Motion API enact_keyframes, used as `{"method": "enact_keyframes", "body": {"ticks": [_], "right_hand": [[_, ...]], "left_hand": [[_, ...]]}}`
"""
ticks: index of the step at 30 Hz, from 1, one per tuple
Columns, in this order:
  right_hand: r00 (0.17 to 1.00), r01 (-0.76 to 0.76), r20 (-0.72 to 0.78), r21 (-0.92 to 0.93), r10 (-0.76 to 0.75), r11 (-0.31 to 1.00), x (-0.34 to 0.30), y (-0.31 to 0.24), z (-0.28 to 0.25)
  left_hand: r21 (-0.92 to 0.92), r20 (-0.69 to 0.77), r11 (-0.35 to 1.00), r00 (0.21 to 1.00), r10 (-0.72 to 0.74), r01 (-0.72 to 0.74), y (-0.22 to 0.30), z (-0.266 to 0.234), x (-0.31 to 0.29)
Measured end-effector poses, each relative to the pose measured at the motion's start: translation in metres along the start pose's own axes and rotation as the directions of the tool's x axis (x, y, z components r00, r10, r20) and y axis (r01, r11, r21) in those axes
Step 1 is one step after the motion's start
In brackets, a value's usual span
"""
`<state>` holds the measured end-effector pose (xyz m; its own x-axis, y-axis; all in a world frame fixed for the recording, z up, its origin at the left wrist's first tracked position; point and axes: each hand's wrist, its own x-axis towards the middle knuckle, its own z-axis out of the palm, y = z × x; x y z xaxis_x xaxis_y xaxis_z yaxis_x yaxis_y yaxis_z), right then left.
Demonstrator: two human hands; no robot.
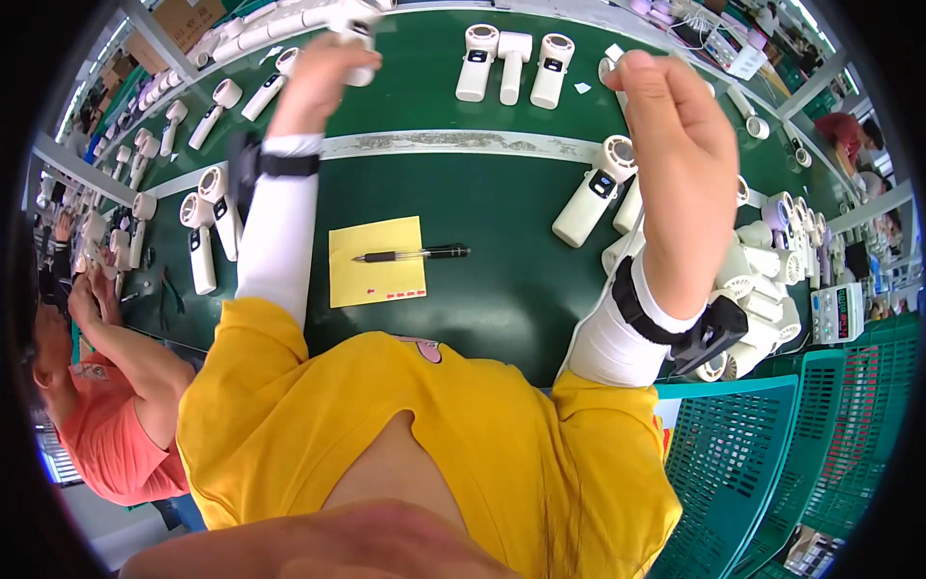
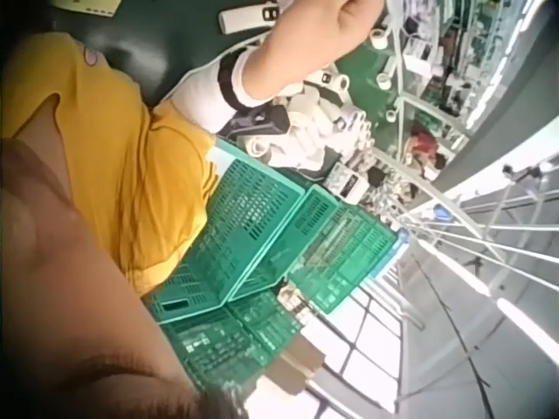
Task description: The person tests handheld fans by pressing their buttons, plugging a charging cable into their ports, and then unplugging them before placing them back on the table.
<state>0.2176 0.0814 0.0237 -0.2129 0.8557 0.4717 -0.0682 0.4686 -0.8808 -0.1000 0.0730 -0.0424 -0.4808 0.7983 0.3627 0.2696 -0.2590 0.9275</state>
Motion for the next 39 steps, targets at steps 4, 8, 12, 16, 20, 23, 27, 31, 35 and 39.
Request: {"method": "enact_keyframes", "body": {"ticks": [4, 8, 12, 16, 20, 23, 27, 31, 35, 39], "right_hand": [[0.983, -0.165, 0.065, -0.075, 0.17, 0.983, 0.034, 0.038, -0.006], [0.99, -0.138, 0.013, -0.062, 0.139, 0.988, 0.07, 0.054, -0.003], [0.98, -0.174, 0.058, -0.19, 0.188, 0.966, 0.149, 0.119, 0.0], [0.923, 0.233, 0.385, -0.601, 0.021, 0.765, 0.173, 0.209, 0.019], [0.941, 0.288, 0.315, -0.937, 0.122, 0.198, 0.177, 0.268, 0.028], [0.97, 0.044, 0.1, -0.969, 0.222, 0.243, 0.157, 0.246, 0.053], [0.958, 0.03, 0.1, -0.968, 0.269, 0.25, 0.16, 0.25, 0.052], [0.934, 0.039, 0.145, -0.95, 0.327, 0.311, 0.169, 0.27, 0.041], [0.887, -0.319, 0.297, -0.161, 0.354, 0.934, 0.177, 0.297, 0.004], [0.79, -0.593, 0.251, 0.079, 0.56, 0.801, 0.147, 0.174, 0.017]], "left_hand": [[0.392, -0.046, 0.918, 0.998, -0.054, 0.067, -0.1, 0.034, 0.036], [0.728, -0.057, 0.685, 0.996, 0.067, -0.004, -0.145, 0.044, 0.064], [0.849, -0.098, 0.527, 0.974, 0.205, -0.026, -0.111, 0.08, 0.051], [0.897, -0.066, 0.438, 0.962, 0.264, -0.059, -0.116, 0.125, 0.069], [0.874, -0.008, 0.486, 1.0, 0.014, 0.0, -0.091, 0.168, 0.058], [0.815, 0.134, 0.58, 0.974, -0.18, -0.005, -0.088, 0.166, 0.059], [-0.188, 0.342, 0.873, 0.863, -0.373, 0.451, -0.097, 0.139, 0.066], [-0.315, 0.257, 0.917, 0.952, -0.166, 0.245, -0.064, 0.116, 0.022], [-0.356, 0.377, 0.921, 0.926, -0.015, 0.16, -0.003, 0.08, -0.03], [-0.394, 0.32, 0.906, 0.947, -0.025, 0.157, 0.041, 0.047, -0.078]]}}
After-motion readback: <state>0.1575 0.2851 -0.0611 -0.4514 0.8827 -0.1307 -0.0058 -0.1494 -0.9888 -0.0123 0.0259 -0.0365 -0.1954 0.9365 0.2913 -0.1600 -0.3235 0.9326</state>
